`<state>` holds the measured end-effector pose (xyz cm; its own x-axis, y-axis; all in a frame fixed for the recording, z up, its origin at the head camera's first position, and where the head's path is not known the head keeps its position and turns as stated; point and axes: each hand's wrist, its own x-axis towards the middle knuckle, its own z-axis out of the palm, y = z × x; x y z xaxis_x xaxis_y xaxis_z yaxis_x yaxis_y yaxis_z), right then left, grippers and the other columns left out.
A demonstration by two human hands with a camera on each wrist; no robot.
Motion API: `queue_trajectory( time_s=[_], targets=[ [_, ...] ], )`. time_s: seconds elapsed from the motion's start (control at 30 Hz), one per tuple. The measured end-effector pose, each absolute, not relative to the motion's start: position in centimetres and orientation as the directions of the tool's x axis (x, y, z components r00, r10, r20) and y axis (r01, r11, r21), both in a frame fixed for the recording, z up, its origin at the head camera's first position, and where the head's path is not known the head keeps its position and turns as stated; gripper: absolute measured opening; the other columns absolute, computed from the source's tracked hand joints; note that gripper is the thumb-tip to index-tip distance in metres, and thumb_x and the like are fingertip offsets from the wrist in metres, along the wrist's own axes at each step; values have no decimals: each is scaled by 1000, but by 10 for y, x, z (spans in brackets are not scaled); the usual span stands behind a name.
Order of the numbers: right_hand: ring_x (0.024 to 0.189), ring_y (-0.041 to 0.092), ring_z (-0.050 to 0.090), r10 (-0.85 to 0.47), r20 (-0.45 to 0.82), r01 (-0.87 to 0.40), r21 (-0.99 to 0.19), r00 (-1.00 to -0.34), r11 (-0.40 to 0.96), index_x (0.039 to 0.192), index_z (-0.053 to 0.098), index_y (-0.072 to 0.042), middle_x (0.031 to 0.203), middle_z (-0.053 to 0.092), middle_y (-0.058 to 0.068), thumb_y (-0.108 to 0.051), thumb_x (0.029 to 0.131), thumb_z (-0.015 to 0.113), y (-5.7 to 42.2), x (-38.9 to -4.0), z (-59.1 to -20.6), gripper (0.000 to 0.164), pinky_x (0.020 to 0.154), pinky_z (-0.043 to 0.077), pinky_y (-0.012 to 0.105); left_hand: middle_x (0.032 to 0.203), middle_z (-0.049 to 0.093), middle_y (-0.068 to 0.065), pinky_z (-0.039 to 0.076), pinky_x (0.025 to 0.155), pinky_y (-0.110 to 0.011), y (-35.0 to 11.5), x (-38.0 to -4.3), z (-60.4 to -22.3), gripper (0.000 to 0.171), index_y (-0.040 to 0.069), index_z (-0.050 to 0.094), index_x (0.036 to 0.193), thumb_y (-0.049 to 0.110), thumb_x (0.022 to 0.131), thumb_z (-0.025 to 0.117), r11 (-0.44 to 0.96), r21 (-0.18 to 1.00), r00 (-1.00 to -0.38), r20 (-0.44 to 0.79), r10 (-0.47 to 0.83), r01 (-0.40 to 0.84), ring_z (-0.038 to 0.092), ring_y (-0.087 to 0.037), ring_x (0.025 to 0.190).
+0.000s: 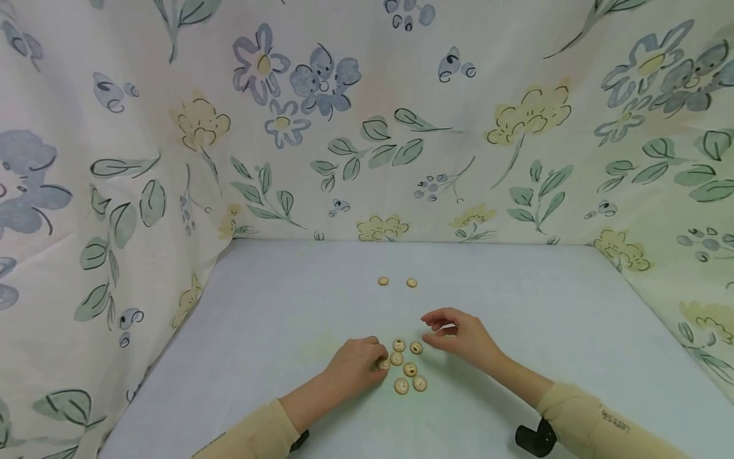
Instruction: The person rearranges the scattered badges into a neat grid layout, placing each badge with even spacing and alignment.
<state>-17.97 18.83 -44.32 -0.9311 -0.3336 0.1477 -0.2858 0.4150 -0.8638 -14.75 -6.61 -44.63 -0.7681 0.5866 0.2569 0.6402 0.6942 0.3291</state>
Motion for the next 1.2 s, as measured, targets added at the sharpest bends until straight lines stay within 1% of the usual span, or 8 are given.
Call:
queue_trajectory(
  time_s=[0.17, 0.5, 0.83, 0.97, 1.03, 1.2],
  targets=[
    [91, 24, 62, -353, 177, -314, -869, -919, 382, 111, 68, -4, 105, 67, 11, -18, 82, 79, 189, -168, -446, 35, 81, 53, 31, 73, 58, 4, 42, 58, -21, -66, -147, -446, 11, 9, 69, 78, 8, 75, 79, 691, 325, -763, 266, 589, 646, 49, -4, 61],
    [87, 26, 61, -415, 217, -385, -842, -884, 378, 109, 68, -6, 101, 68, 8, -21, 81, 80, 188, -152, -453, 34, 79, 53, 29, 74, 59, 3, 42, 58, -19, -67, -149, -447, 10, 8, 70, 81, 8, 76, 79, 689, 315, -757, 273, 594, 653, 51, -4, 61],
    [85, 21, 60, -440, 228, -405, -839, -868, 364, 108, 68, -7, 100, 69, 5, -21, 80, 81, 186, -138, -462, 33, 77, 54, 29, 73, 57, 4, 41, 58, -19, -67, -149, -448, 11, 9, 69, 79, 9, 76, 79, 683, 310, -750, 275, 601, 661, 49, -4, 61],
    [84, 18, 61, -436, 220, -402, -830, -873, 386, 106, 68, -9, 100, 69, 3, -22, 80, 81, 187, -136, -468, 32, 76, 54, 27, 72, 56, 4, 41, 57, -20, -67, -149, -448, 11, 9, 68, 78, 8, 76, 79, 685, 312, -753, 271, 600, 658, 48, -4, 61],
    [83, 19, 61, -436, 214, -400, -826, -874, 397, 106, 68, -8, 100, 69, 4, -19, 79, 81, 187, -134, -470, 32, 75, 54, 28, 72, 56, 4, 40, 57, -20, -67, -149, -447, 12, 9, 67, 77, 8, 76, 79, 684, 312, -752, 271, 601, 659, 47, -4, 60],
    [82, 18, 62, -444, 218, -413, -813, -869, 409, 104, 68, -8, 98, 69, 2, -20, 78, 82, 187, -131, -473, 32, 73, 54, 27, 71, 55, 4, 40, 57, -21, -67, -147, -446, 13, 10, 66, 76, 7, 76, 79, 682, 315, -751, 273, 601, 660, 46, -4, 60]
  ],
)
